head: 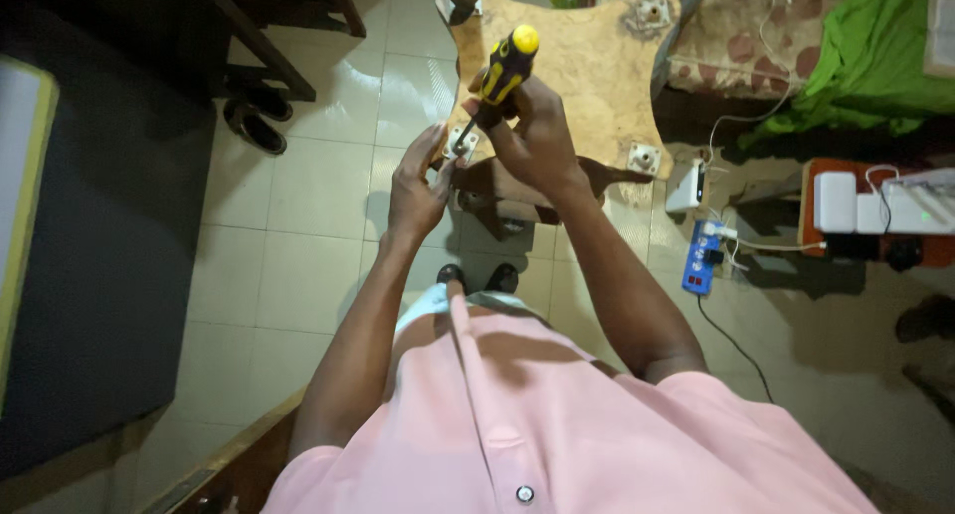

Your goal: The person uses a screwdriver to unscrew fasteners from a wooden furniture base fitted with caster wheels, detaching the casters and small wooden parts and placing them on a nearby table. They then handle the removed parts and drive screws back into the base to reattach components.

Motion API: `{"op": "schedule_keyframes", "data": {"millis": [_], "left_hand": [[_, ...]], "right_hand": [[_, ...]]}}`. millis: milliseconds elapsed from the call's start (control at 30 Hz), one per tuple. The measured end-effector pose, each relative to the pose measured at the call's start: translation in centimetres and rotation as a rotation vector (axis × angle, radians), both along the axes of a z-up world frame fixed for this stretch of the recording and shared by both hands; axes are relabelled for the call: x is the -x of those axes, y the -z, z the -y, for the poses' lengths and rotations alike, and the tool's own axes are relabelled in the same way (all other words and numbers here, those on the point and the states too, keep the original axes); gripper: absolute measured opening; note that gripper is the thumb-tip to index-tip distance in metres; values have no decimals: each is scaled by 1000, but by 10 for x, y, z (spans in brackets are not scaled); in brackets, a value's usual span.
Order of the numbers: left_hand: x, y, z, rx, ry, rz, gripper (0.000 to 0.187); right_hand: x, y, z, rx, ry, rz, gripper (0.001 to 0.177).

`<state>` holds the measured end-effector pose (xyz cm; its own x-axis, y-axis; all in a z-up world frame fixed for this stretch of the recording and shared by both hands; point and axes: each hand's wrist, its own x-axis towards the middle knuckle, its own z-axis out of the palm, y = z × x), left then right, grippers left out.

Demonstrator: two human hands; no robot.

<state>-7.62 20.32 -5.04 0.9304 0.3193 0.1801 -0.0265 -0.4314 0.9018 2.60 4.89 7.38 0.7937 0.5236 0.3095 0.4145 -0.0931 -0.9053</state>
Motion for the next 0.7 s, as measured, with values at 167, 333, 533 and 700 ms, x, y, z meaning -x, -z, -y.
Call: {"op": "schedule_keyframes", "data": {"millis": [167,333,533,700], "left_hand": [[3,-5,-4,114,56,14,51],[3,-6,-11,-24,78,82,53],[1,-3,-27,-22,174,-2,55],[0,-4,-32,14,205,60,53]], "right_hand": [[6,1,3,52,39,60,22],[11,-4,2,106,105,117,20],[21,-15,-17,207,153,72,21],[36,-27,-36,246,61,55,27]]}}
